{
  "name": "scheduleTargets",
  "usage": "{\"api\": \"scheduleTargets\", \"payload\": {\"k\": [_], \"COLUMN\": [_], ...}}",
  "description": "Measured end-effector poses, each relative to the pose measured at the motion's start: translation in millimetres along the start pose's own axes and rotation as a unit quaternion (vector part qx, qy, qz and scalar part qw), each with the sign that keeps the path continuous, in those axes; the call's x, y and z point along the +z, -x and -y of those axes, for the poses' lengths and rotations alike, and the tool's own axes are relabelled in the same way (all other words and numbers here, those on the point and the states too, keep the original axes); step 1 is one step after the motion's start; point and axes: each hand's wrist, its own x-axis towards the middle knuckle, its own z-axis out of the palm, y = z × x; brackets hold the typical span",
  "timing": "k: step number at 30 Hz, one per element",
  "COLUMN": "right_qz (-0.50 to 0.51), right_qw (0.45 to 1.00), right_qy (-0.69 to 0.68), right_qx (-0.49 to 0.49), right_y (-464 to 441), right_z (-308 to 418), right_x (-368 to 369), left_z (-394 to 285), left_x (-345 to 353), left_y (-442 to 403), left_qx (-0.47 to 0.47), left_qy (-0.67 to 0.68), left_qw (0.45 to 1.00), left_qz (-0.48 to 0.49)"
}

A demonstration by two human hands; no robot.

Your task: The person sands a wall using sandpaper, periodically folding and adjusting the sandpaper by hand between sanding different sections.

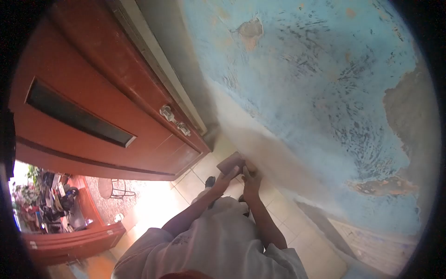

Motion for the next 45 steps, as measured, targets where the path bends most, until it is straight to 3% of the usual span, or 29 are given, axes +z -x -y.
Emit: {"api": "scheduleTargets", "payload": {"k": [2, 6, 8, 9, 11, 12, 14, 16, 18, 20, 21, 23, 27, 28, 29, 31, 33, 34, 35, 37, 39, 41, 44, 45], "right_qz": [0.034, 0.119, 0.226, 0.233, 0.292, 0.296, 0.264, 0.246, 0.211, 0.208, 0.208, 0.163, 0.039, 0.031, 0.008, -0.021, -0.069, -0.072, -0.082, -0.099, -0.088, -0.087, -0.1, -0.113], "right_qw": [0.995, 0.964, 0.914, 0.912, 0.798, 0.796, 0.765, 0.759, 0.653, 0.626, 0.605, 0.572, 0.512, 0.51, 0.518, 0.529, 0.546, 0.544, 0.542, 0.538, 0.545, 0.552, 0.553, 0.547], "right_qy": [0.084, 0.212, 0.305, 0.306, 0.455, 0.456, 0.431, 0.422, 0.507, 0.517, 0.524, 0.541, 0.59, 0.589, 0.585, 0.581, 0.576, 0.578, 0.583, 0.585, 0.589, 0.588, 0.581, 0.582], "right_qx": [-0.05, -0.111, -0.141, -0.142, -0.266, -0.267, -0.398, -0.431, -0.521, -0.545, -0.562, -0.594, -0.624, -0.627, -0.624, -0.618, -0.604, -0.603, -0.6, -0.6, -0.591, -0.585, -0.588, -0.591], "right_y": [-2, -15, -19, -29, -54, -60, -60, -64, -48, -46, -46, -49, -50, -52, -53, -59, -72, -71, -70, -73, -78, -73, -74, -77], "right_z": [-5, 9, 28, 34, 47, 60, 105, 141, 185, 208, 215, 228, 239, 240, 239, 231, 226, 226, 226, 223, 226, 227, 223, 221], "right_x": [-12, -39, -46, -51, -56, -45, -13, 15, 51, 74, 81, 91, 101, 105, 107, 111, 112, 112, 113, 114, 108, 109, 116, 118], "left_z": [-5, 10, 29, 28, 20, 12, -27, -93, -172, -266, -300, -361, -490, -509, -527, -497, -408, -366, -340, -356, -438, -533, -499, -460], "left_x": [8, 13, 17, 15, 2, -8, -30, -44, -43, -22, -14, -3, -6, 12, 39, 81, 102, 104, 95, 74, 68, 70, 76, 74], "left_y": [1, 8, 10, 10, 9, 4, -13, -41, -63, -70, -78, -103, -179, -174, -166, -199, -239, -232, -227, -225, -239, -239, -245, -247], "left_qx": [0.002, -0.016, 0.027, 0.032, 0.027, 0.059, 0.127, 0.195, 0.232, 0.318, 0.397, 0.476, 0.681, 0.686, 0.568, 0.501, 0.615, 0.652, 0.635, 0.65, 0.662, 0.701, 0.689, 0.675], "left_qy": [0.104, 0.098, 0.018, 0.019, -0.048, -0.081, -0.149, -0.15, -0.148, -0.279, -0.366, -0.342, -0.367, -0.364, -0.331, -0.279, -0.331, -0.397, -0.381, -0.371, -0.324, -0.287, -0.344, -0.36], "left_qw": [0.991, 0.984, 0.971, 0.969, 0.968, 0.959, 0.936, 0.923, 0.934, 0.892, 0.827, 0.799, 0.578, 0.576, 0.685, 0.755, 0.663, 0.587, 0.645, 0.652, 0.655, 0.62, 0.597, 0.611], "left_qz": [-0.085, -0.145, -0.237, -0.242, -0.244, -0.265, -0.293, -0.296, -0.229, -0.16, -0.157, -0.133, -0.261, -0.254, -0.316, -0.319, -0.269, -0.268, -0.188, -0.123, -0.166, -0.203, -0.223, -0.204]}}
